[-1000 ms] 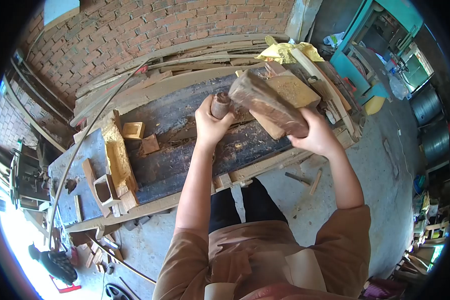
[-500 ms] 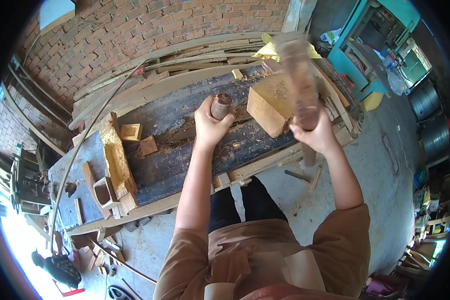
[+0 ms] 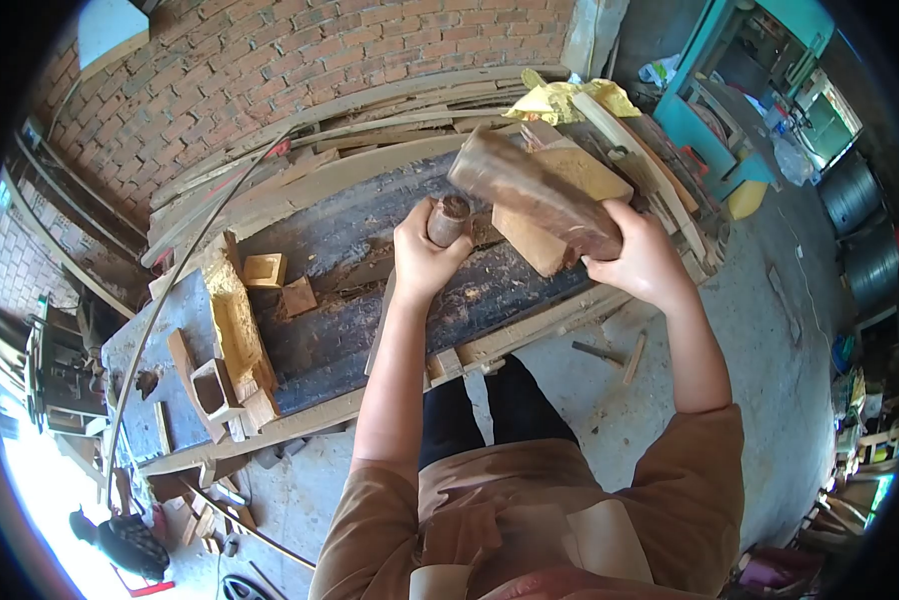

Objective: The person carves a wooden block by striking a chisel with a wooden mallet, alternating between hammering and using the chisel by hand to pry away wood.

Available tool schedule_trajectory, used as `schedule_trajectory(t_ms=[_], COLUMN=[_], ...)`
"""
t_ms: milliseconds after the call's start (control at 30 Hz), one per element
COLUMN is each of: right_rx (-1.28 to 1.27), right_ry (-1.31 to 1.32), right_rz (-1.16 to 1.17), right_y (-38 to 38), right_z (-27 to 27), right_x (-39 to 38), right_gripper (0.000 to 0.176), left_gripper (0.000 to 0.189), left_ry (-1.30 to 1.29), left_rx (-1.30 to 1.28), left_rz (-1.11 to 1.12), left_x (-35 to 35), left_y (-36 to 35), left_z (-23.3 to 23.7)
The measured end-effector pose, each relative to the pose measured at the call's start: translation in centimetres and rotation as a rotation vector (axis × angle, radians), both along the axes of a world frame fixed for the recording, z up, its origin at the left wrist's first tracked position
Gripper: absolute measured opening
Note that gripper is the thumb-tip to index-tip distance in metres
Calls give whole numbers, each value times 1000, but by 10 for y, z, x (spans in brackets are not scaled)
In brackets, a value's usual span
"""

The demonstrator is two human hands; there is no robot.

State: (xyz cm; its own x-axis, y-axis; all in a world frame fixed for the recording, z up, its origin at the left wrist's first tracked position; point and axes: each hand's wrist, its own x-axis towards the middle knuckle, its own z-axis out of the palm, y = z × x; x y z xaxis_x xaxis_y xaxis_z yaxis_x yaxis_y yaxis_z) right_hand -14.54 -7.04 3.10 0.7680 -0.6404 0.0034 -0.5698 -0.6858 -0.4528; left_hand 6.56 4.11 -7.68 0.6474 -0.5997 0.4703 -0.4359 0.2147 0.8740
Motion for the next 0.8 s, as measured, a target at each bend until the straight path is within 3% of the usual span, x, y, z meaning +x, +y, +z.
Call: schedule_trajectory(t_ms=[33, 100, 133, 167, 233, 300, 367, 400, 500, 533, 567, 633, 667, 800], right_rx=[-8, 68, -19, 50, -125, 19, -16, -21, -4, -71, -3, -12, -16, 65], right_ry=[1, -515, -535, -606, -9, -155, -321, -523, -674, -634, -344, -60, -64, -522], right_rz=[11, 0, -3, 98, 135, 156, 50, 54, -16, 98, 61, 129, 131, 55], right_y=[-1, -1, 3, 7, 10, 4, 6, 6, -2, 6, 7, 6, 4, 7], right_z=[-4, -20, -25, -28, -25, -16, -8, -10, -35, -29, -26, -16, -16, -33], right_x=[2, 4, 6, 10, 14, 10, 8, 9, 13, 15, 15, 14, 13, 11], right_gripper=[47, 48, 47, 45, 43, 38, 37, 41, 44, 48, 40, 39, 39, 48], left_gripper=[19, 20, 20, 20, 19, 16, 19, 19, 18, 18, 15, 14, 15, 16], left_ry=[4, 14, 18, 23, -24, -17, 93, 85, 43, 42, 14, -17, 3, 70], left_rx=[19, 38, 61, 64, -61, -79, 36, 25, 43, 42, -17, -72, -47, 42], left_rz=[-3, 6, 3, -4, -10, -2, -29, -18, 9, 7, 0, -10, -22, -24], left_x=[1, 3, 2, 1, 0, 4, 11, 8, 8, 7, 5, 5, 7, 11], left_y=[1, 3, 3, 1, -3, -3, 3, 6, 3, 2, -1, 2, 4, 5], left_z=[1, 4, 4, 2, -3, -5, -6, 1, 0, 0, -1, -2, -2, 0])
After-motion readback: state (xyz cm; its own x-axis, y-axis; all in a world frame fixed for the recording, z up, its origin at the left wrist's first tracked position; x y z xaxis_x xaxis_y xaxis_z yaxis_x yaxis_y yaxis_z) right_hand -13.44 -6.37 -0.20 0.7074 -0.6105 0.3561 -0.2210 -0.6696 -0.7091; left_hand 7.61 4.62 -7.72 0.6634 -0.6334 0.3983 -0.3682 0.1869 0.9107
